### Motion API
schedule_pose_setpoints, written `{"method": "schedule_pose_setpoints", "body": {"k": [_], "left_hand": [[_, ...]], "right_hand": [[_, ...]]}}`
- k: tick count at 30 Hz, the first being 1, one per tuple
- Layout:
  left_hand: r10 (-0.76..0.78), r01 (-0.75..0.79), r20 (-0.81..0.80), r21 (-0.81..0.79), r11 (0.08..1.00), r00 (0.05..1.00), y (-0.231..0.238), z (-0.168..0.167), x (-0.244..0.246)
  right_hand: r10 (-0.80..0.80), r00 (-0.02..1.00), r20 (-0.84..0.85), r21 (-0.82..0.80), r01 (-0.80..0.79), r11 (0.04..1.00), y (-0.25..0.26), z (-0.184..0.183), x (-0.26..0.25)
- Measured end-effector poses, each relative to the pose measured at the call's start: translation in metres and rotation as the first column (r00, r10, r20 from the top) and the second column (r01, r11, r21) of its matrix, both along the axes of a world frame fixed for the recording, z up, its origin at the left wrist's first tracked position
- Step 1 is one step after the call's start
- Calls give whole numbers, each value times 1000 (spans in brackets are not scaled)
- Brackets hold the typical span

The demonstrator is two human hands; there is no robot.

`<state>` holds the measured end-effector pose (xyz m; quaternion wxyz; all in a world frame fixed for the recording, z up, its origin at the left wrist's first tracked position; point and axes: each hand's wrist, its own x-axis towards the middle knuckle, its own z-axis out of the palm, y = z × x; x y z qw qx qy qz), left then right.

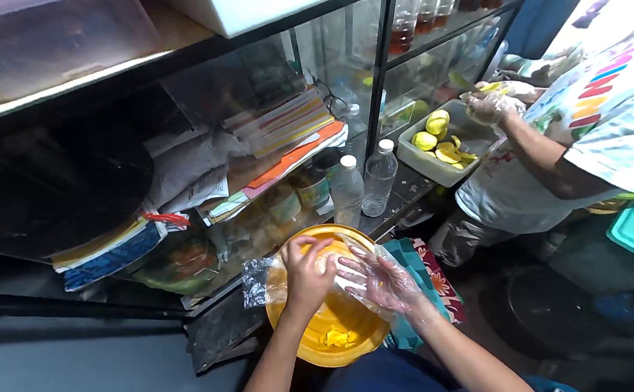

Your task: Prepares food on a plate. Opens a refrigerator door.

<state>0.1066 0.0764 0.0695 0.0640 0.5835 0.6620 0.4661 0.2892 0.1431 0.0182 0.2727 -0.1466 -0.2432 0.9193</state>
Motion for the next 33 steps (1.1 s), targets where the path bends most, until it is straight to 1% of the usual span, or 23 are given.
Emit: {"method": "schedule_pose_setpoints", "body": {"k": [2, 4, 6, 8, 11, 13, 17, 21, 24, 29, 33], "left_hand": [[-153, 157, -144, 14, 988, 978, 6, 4, 6], [-256, 263, -250, -7, 965, 934, 13, 4, 8], [-319, 319, -288, -48, 946, 903, 16, 7, 7], [-341, 342, -322, -56, 938, 883, 18, 7, 5], [-313, 341, -387, 3, 940, 867, 23, 3, 3], [-267, 319, -422, 57, 946, 866, 25, -1, 3], [-181, 271, -438, 153, 950, 880, 30, -11, 5], [-144, 246, -454, 174, 954, 879, 30, -20, 4], [-133, 245, -476, 182, 952, 870, 27, -25, 2], [-122, 248, -489, 202, 947, 864, 24, -33, 2], [-139, 264, -501, 187, 946, 854, 19, -42, 1]], "right_hand": [[20, 999, 33, 15, -21, 1000, -6, 6, -3], [51, 996, 75, 10, -52, 999, -11, 10, -4], [68, 991, 113, 0, -69, 998, -14, 13, -3], [90, 988, 126, -6, -90, 996, -14, 16, -1], [108, 984, 144, 3, -110, 994, -15, 22, 0], [112, 983, 145, 16, -116, 993, -14, 18, 0], [104, 975, 198, 4, -107, 994, -18, 16, -4], [154, 967, 204, -7, -156, 988, -19, 7, -5], [146, 969, 197, -3, -148, 989, -18, 3, -4], [116, 970, 214, 61, -132, 989, -17, -4, -4], [142, 974, 175, 102, -162, 982, -12, -27, -2]]}}
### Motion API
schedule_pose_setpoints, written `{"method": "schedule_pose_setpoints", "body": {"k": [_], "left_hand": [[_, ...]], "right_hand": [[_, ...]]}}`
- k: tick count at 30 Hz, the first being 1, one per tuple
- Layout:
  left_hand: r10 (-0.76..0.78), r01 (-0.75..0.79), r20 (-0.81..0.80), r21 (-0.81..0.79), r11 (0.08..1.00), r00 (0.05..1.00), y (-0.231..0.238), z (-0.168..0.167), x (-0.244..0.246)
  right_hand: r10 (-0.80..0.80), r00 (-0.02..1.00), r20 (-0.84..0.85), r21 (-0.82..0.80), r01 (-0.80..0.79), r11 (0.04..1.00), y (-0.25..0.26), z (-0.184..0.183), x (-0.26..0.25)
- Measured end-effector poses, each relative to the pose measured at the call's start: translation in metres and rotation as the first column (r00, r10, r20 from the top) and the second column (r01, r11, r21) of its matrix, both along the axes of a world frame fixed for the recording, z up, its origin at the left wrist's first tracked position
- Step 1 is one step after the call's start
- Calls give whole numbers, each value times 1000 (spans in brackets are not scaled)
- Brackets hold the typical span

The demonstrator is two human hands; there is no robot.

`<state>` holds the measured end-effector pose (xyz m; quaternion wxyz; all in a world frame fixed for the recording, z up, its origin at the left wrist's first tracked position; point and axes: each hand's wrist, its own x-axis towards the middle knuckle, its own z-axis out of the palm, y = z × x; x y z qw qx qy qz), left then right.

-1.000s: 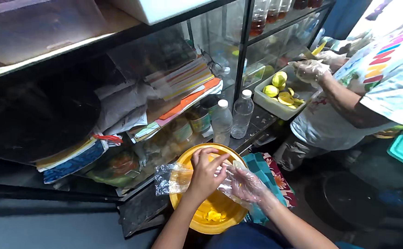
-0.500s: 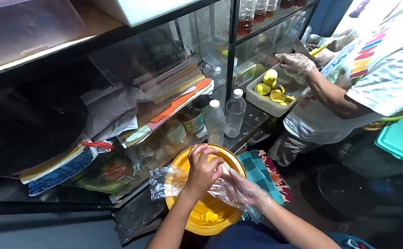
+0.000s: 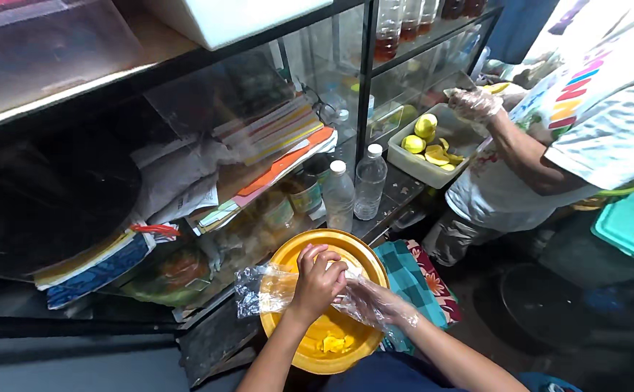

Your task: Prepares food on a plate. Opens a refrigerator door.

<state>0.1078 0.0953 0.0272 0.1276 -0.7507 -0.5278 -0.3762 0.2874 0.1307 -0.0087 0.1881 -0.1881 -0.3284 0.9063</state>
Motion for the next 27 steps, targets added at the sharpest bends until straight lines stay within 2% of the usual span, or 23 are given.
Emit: {"method": "schedule_pose_setpoints", "body": {"k": [10, 19, 24, 27], "left_hand": [[-7, 8, -40, 27, 1000, 999, -11, -19, 2], [-1, 1, -16, 0, 1000, 1000, -18, -30, 5], [15, -16, -20, -14, 1000, 1000, -19, -30, 5], [43, -34, 84, -95, 995, 996, -21, -20, 6]], "right_hand": [[172, 985, 13, 131, -172, 976, -9, -30, 16], [139, 989, -54, 13, -138, 990, -23, -42, 19], [141, 990, -11, 37, -141, 989, -22, -43, 20], [101, 995, 20, 78, -103, 992, -22, -34, 19]]}}
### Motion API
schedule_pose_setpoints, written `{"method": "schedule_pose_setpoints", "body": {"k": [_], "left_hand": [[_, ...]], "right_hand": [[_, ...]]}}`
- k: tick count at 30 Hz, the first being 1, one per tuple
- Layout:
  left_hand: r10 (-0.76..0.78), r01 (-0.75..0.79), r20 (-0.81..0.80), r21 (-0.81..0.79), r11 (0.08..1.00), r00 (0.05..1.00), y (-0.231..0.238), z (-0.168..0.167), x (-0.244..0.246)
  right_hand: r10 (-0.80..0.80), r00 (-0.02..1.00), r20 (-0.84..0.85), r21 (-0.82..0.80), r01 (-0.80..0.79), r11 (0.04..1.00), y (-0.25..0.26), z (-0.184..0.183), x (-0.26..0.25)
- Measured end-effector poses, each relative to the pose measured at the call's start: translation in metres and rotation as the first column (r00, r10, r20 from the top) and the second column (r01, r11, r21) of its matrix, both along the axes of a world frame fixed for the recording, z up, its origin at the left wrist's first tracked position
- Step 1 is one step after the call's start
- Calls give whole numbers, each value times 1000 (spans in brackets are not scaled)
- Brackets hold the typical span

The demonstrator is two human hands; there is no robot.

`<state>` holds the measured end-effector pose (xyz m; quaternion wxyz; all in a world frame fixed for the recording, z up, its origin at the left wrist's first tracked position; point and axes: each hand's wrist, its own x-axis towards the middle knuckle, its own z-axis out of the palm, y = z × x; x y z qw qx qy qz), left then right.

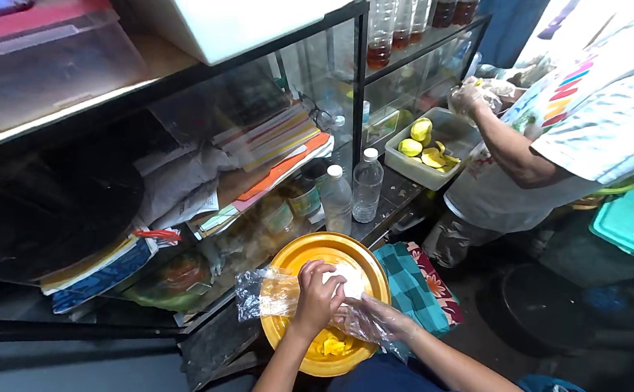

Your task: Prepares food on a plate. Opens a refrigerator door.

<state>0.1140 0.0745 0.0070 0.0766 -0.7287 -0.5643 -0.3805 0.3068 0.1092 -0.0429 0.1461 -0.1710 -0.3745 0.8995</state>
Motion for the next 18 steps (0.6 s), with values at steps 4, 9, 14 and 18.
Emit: {"method": "schedule_pose_setpoints", "body": {"k": [4, 9, 14, 18], "left_hand": [[97, -102, 210, 15, 995, 973, -11, 22, -4], [110, -113, 312, -8, 994, 944, -35, 22, 33], [52, 20, 207, -332, 943, 977, -38, 16, 69], [65, -31, 80, -368, 929, 995, -36, 17, 80]], "right_hand": [[-225, 973, -61, -133, 215, 968, 12, 16, 0], [-456, 867, -200, -346, 373, 861, 40, 39, -7], [-506, 845, -170, -352, 428, 833, 45, 63, -17], [-543, 824, -163, -394, 451, 801, 47, 68, -19]]}}
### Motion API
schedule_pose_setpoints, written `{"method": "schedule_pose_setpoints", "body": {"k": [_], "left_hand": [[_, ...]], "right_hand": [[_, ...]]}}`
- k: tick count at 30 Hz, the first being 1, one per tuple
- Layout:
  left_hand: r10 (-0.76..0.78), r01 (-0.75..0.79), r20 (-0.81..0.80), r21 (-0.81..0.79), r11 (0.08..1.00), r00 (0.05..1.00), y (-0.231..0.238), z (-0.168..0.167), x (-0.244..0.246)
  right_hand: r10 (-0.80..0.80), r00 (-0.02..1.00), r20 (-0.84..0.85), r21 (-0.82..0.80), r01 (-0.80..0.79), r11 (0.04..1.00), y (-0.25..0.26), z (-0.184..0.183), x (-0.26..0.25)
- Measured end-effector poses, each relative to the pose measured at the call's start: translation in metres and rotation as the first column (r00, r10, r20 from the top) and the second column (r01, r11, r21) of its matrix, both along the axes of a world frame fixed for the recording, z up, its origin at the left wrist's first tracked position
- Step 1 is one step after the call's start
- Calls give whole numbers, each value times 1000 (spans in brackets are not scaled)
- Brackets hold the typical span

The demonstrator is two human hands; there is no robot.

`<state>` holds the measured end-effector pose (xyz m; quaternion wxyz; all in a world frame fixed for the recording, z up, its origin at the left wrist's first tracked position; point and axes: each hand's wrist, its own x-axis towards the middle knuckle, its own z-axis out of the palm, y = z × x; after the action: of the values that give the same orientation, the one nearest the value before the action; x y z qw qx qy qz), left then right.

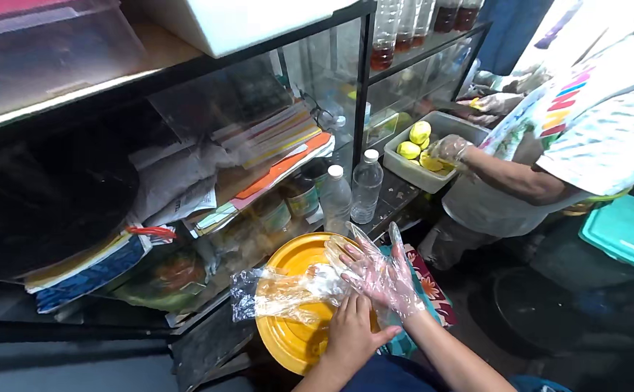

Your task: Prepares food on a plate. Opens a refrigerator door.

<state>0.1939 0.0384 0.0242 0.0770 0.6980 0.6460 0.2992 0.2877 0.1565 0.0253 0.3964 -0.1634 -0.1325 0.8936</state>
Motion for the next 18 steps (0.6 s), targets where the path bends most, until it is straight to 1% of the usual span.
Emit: {"method": "schedule_pose_setpoints", "body": {"k": [5, 7, 9, 11, 13, 18], "left_hand": [[-12, 19, -68, 109, 994, 998, 0, -8, 9], [-35, 42, -46, 158, 987, 998, 2, -10, 10], [-92, 92, -11, 188, 978, 996, 3, -10, 10], [-166, 158, 26, 193, 968, 986, 3, -9, 11], [-211, 198, 54, 184, 963, 976, 1, -11, 14], [-283, 264, 66, 208, 942, 957, 2, -14, 19]], "right_hand": [[-12, 1000, 9, 68, 11, 998, -1, -7, 0], [-32, 999, 6, 45, 31, 998, -2, -5, -2], [-63, 998, 23, 24, 63, 998, -3, -3, -4], [-89, 990, 108, -28, 93, 995, -2, 7, -7], [-105, 985, 137, -45, 112, 993, 1, 8, -9], [-170, 971, 171, 66, 161, 985, 3, -5, -7]]}}
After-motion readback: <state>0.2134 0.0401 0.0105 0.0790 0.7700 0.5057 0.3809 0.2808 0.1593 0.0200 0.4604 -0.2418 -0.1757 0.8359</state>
